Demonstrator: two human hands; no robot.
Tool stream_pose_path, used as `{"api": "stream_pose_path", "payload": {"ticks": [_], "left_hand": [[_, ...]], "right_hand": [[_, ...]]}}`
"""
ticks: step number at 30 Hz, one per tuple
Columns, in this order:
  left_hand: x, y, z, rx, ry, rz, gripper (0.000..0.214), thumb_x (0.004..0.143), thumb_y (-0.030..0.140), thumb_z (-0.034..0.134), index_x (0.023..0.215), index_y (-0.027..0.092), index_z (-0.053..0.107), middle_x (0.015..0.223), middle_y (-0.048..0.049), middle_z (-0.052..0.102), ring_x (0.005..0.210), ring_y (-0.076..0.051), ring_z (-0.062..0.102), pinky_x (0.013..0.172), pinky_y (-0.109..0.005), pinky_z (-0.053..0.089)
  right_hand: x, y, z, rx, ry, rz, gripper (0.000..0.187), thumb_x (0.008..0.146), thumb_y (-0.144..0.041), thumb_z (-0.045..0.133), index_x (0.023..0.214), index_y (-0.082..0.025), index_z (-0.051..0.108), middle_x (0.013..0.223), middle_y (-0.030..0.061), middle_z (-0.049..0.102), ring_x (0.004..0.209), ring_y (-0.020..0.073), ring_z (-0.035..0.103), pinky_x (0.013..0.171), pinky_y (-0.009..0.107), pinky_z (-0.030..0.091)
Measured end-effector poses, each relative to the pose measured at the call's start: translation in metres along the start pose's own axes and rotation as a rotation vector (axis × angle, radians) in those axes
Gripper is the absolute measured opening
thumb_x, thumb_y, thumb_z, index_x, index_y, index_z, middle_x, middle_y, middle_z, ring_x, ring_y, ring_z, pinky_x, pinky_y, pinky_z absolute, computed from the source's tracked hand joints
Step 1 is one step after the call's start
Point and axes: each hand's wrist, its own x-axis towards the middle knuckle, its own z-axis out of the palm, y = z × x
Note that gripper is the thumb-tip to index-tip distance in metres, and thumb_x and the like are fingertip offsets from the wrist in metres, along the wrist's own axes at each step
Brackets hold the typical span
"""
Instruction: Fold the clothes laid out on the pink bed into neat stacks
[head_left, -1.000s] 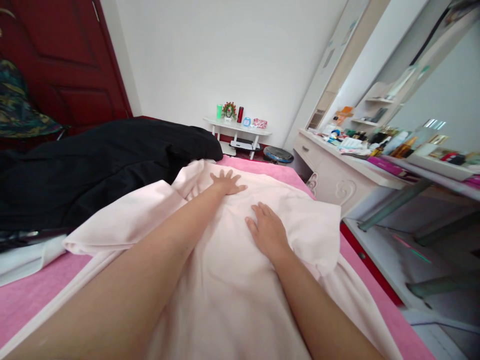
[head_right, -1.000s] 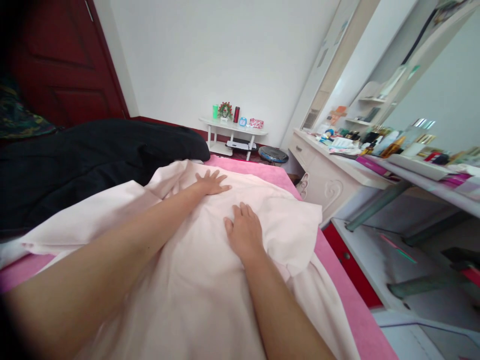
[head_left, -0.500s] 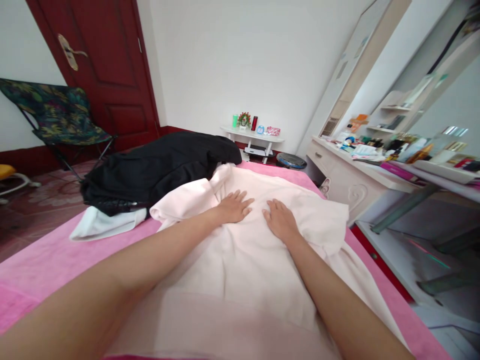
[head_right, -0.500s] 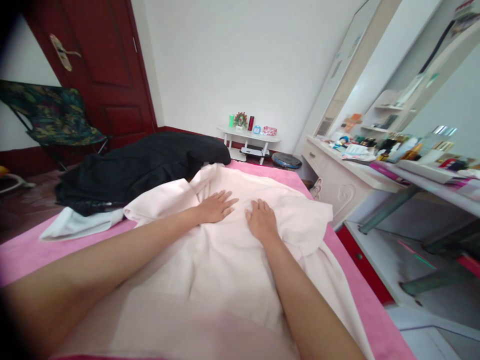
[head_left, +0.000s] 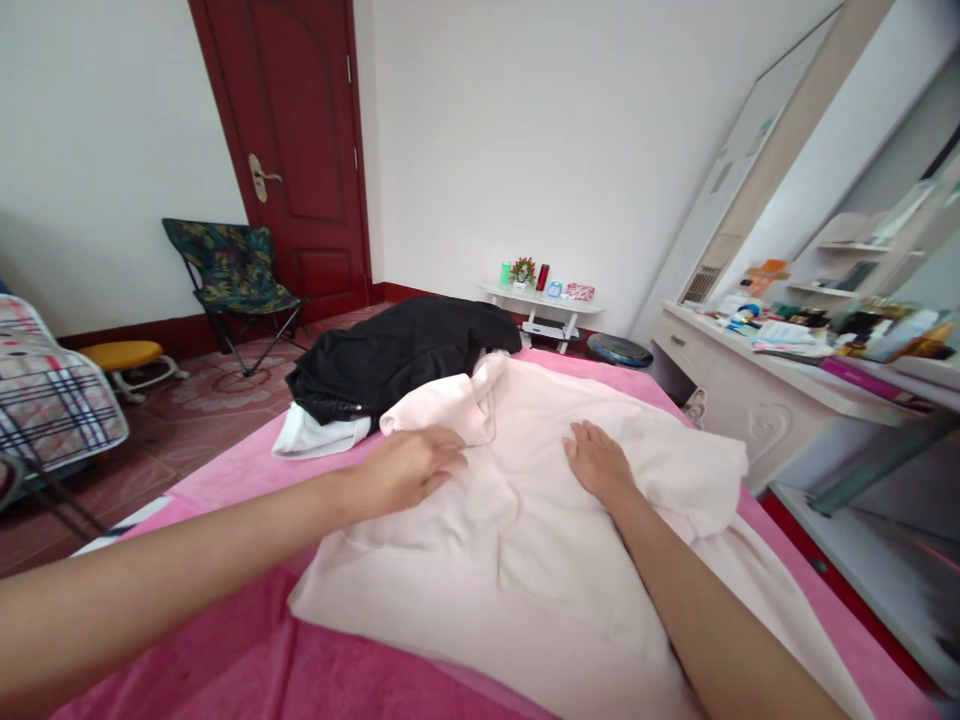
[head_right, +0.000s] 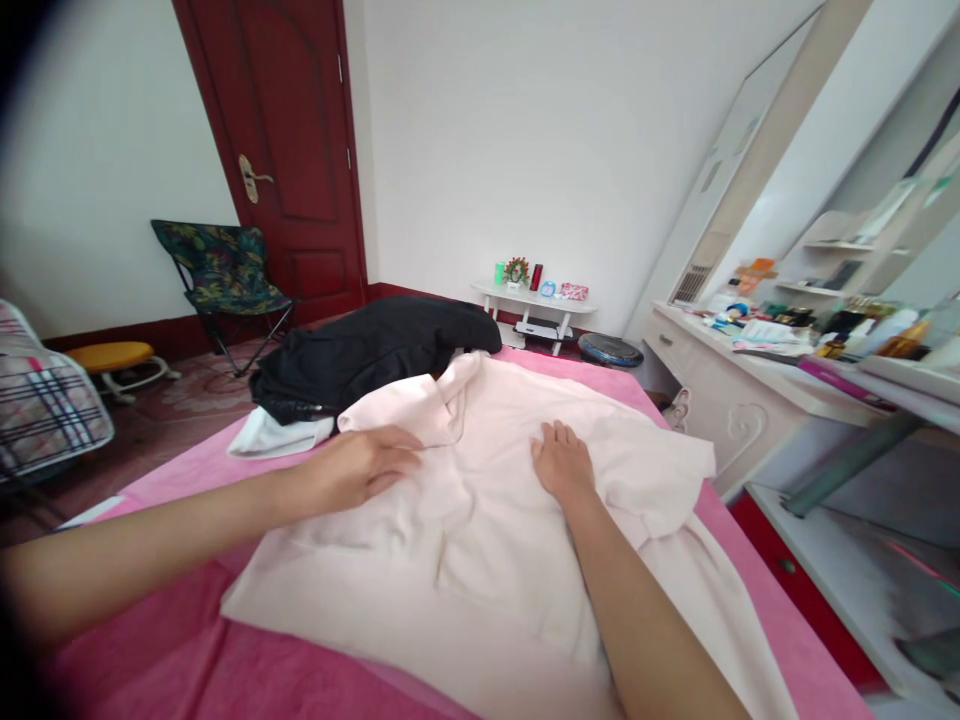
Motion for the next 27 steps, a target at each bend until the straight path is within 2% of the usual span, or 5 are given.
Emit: {"api": "stream_pose_path", "payload": {"ticks": [5, 10, 17, 20, 27], "left_hand": [[0.009, -0.033, -0.012, 0.357, 0.07, 0.111, 0.06, 0.081, 0.026, 0.06, 0.137, 0.029, 0.04, 0.15, -0.0086, 0.027, 0.134, -0.031, 0.026, 0.106, -0.046, 0.024], [0.03, -0.051, -0.006, 0.276, 0.05, -0.034, 0.043, 0.08, 0.02, 0.055, 0.123, 0.023, 0.055, 0.118, -0.0097, 0.06, 0.107, -0.026, 0.054, 0.085, -0.034, 0.041], [0.068, -0.081, -0.043, -0.88, 0.635, -0.647, 0.019, 0.073, 0.027, 0.052, 0.082, 0.013, 0.063, 0.076, -0.006, 0.067, 0.073, -0.022, 0.062, 0.066, -0.029, 0.048], [0.082, -0.095, -0.058, -1.291, 0.723, -0.808, 0.015, 0.068, 0.025, 0.055, 0.076, 0.013, 0.06, 0.07, -0.0078, 0.065, 0.065, -0.022, 0.061, 0.062, -0.032, 0.05], [0.135, -0.092, -0.101, -0.627, 0.845, -0.74, 0.016, 0.069, 0.025, 0.057, 0.076, 0.013, 0.065, 0.08, -0.0095, 0.066, 0.085, -0.027, 0.061, 0.079, -0.037, 0.048]], "right_hand": [[0.0, 0.001, 0.005, -0.005, 0.035, 0.01, 0.047, 0.095, -0.037, 0.031, 0.131, -0.012, 0.045, 0.136, 0.0163, 0.047, 0.126, 0.0242, 0.041, 0.102, 0.038, 0.031], [0.0, 0.002, 0.006, -0.004, 0.044, 0.008, 0.047, 0.094, -0.037, 0.031, 0.131, -0.012, 0.046, 0.136, 0.0158, 0.047, 0.126, 0.0243, 0.041, 0.103, 0.038, 0.031], [0.0, 0.001, 0.002, 0.026, 0.034, 0.017, 0.046, 0.094, -0.037, 0.033, 0.13, -0.012, 0.047, 0.135, 0.0165, 0.048, 0.126, 0.0246, 0.041, 0.102, 0.037, 0.031], [0.0, 0.001, -0.001, 0.078, 0.071, 0.014, 0.042, 0.093, -0.035, 0.037, 0.125, -0.012, 0.051, 0.131, 0.0165, 0.051, 0.122, 0.0248, 0.044, 0.101, 0.037, 0.033], [-0.003, 0.008, -0.014, 0.535, 0.313, 0.149, 0.03, 0.089, -0.034, 0.042, 0.107, -0.018, 0.059, 0.112, 0.0085, 0.062, 0.087, 0.0175, 0.062, 0.08, 0.03, 0.045]]}}
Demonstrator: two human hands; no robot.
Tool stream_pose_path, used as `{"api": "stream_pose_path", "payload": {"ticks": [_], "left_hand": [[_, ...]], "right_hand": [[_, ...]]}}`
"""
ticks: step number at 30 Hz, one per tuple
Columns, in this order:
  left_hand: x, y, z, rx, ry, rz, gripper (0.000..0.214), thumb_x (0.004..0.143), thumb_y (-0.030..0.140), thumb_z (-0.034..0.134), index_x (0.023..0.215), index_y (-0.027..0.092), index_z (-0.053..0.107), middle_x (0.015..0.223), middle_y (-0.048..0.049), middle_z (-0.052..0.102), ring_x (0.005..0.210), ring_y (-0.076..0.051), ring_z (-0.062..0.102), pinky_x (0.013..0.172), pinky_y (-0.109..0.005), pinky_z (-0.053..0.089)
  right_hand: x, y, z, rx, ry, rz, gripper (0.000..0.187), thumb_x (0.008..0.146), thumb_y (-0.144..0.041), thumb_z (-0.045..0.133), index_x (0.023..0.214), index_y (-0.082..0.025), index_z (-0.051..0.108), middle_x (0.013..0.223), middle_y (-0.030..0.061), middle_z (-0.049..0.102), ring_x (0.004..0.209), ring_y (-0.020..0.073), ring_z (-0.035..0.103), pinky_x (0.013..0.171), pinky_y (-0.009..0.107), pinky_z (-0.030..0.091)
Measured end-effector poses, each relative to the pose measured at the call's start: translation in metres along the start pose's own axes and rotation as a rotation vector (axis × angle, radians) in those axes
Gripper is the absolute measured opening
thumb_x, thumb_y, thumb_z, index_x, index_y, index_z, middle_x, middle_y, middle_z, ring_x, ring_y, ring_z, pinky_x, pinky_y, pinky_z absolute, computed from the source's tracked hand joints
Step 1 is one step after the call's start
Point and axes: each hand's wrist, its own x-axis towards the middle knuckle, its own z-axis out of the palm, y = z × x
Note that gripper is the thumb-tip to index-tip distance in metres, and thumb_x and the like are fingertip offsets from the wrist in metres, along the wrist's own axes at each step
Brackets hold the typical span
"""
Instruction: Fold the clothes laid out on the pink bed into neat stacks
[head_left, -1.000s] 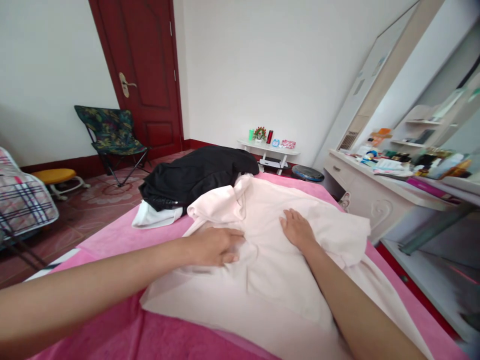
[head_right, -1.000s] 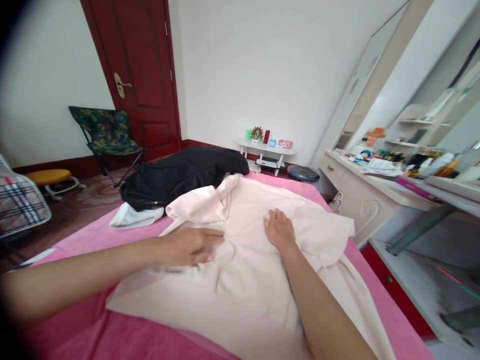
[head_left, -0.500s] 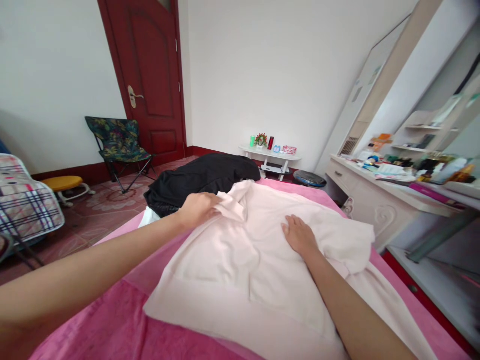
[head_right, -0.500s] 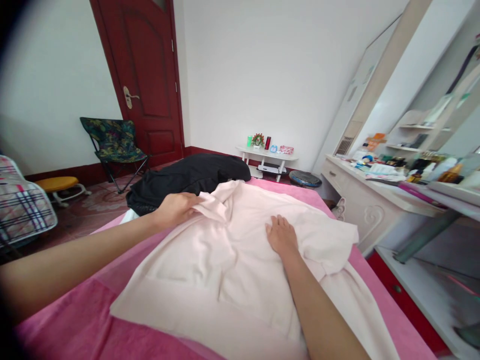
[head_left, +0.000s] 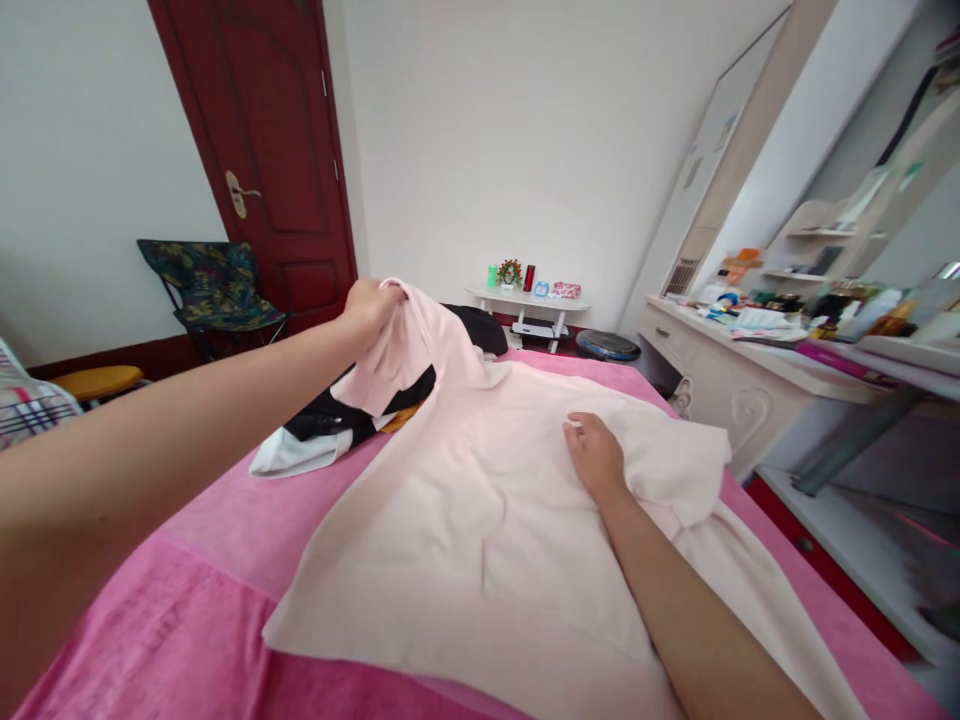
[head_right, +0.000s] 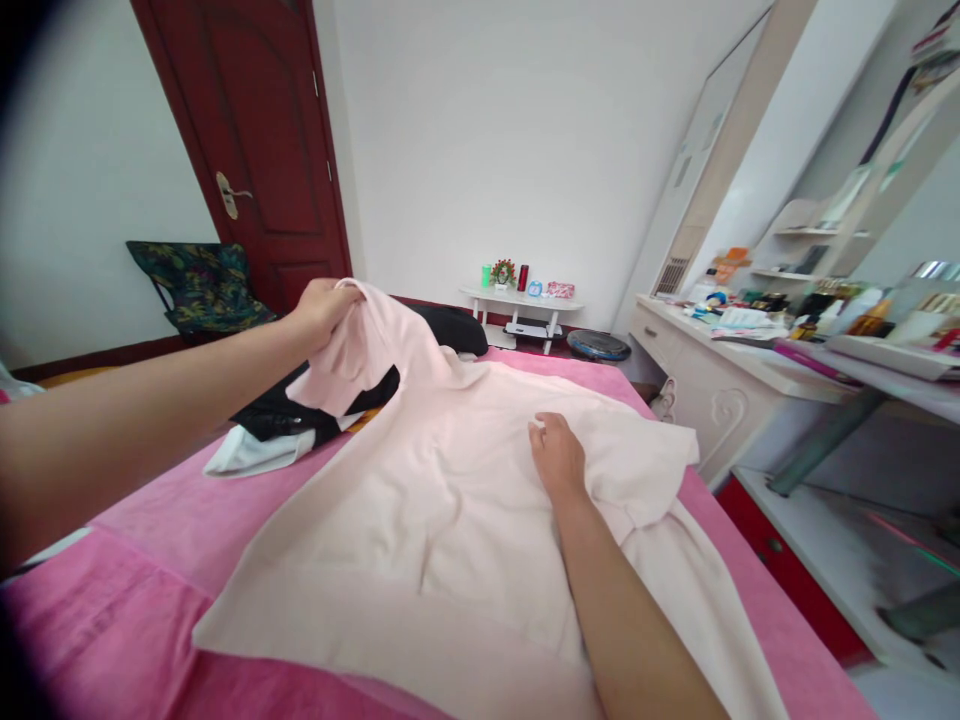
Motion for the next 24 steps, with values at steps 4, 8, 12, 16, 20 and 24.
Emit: {"api": "stream_pose_path", "payload": {"ticks": [4, 8, 12, 16, 20, 24], "left_hand": [[-0.038, 0.061, 0.039, 0.101, -0.247, 0.599, 0.032, 0.079, 0.022, 0.047, 0.103, 0.014, 0.066, 0.11, -0.0091, 0.065, 0.11, -0.024, 0.055, 0.098, -0.035, 0.038], [-0.132, 0.08, 0.053, 0.178, -0.92, 1.086, 0.038, 0.079, 0.022, 0.057, 0.116, 0.02, 0.064, 0.138, -0.0072, 0.046, 0.129, -0.022, 0.04, 0.106, -0.031, 0.031], [-0.199, 0.033, 0.016, 0.332, -1.183, 1.046, 0.04, 0.08, 0.033, 0.062, 0.119, 0.028, 0.061, 0.146, -0.0043, 0.036, 0.131, -0.02, 0.038, 0.109, -0.028, 0.029], [-0.207, -0.03, -0.042, 0.63, -0.982, 0.736, 0.057, 0.07, 0.025, 0.065, 0.125, 0.029, 0.054, 0.146, -0.0052, 0.034, 0.131, -0.028, 0.037, 0.107, -0.041, 0.032], [-0.199, -0.068, -0.091, 0.82, -0.844, 0.465, 0.069, 0.064, 0.016, 0.059, 0.131, 0.026, 0.045, 0.14, -0.0072, 0.041, 0.128, -0.026, 0.04, 0.103, -0.037, 0.035], [-0.197, -0.077, -0.116, 0.873, -0.853, 0.205, 0.053, 0.071, 0.025, 0.054, 0.124, 0.023, 0.05, 0.112, -0.009, 0.062, 0.099, -0.026, 0.06, 0.082, -0.034, 0.044]], "right_hand": [[0.0, 0.006, -0.005, 0.405, 0.238, 0.188, 0.04, 0.088, -0.049, 0.039, 0.106, -0.018, 0.056, 0.102, 0.0076, 0.064, 0.074, 0.0163, 0.064, 0.065, 0.028, 0.048], [0.002, 0.014, -0.009, 0.815, 0.393, 0.347, 0.048, 0.085, -0.059, 0.035, 0.109, -0.02, 0.051, 0.101, 0.0061, 0.061, 0.062, 0.0139, 0.064, 0.048, 0.023, 0.045], [0.006, 0.026, -0.015, 1.106, 0.412, 0.565, 0.055, 0.083, -0.065, 0.028, 0.101, -0.018, 0.051, 0.093, 0.0064, 0.061, 0.061, 0.0154, 0.065, 0.047, 0.025, 0.046], [0.003, 0.023, -0.021, 1.029, 0.363, 0.573, 0.054, 0.084, -0.063, 0.028, 0.097, -0.017, 0.054, 0.094, 0.0083, 0.063, 0.071, 0.018, 0.064, 0.054, 0.029, 0.048], [-0.005, -0.012, -0.029, 0.492, 0.401, 0.064, 0.029, 0.081, -0.041, 0.051, 0.099, -0.02, 0.059, 0.104, 0.0074, 0.062, 0.1, 0.0224, 0.057, 0.081, 0.037, 0.047], [-0.016, -0.058, -0.03, 0.106, -0.01, -0.377, 0.029, 0.076, -0.023, 0.055, 0.105, -0.023, 0.059, 0.116, 0.0067, 0.059, 0.109, 0.0225, 0.051, 0.097, 0.037, 0.038]]}}
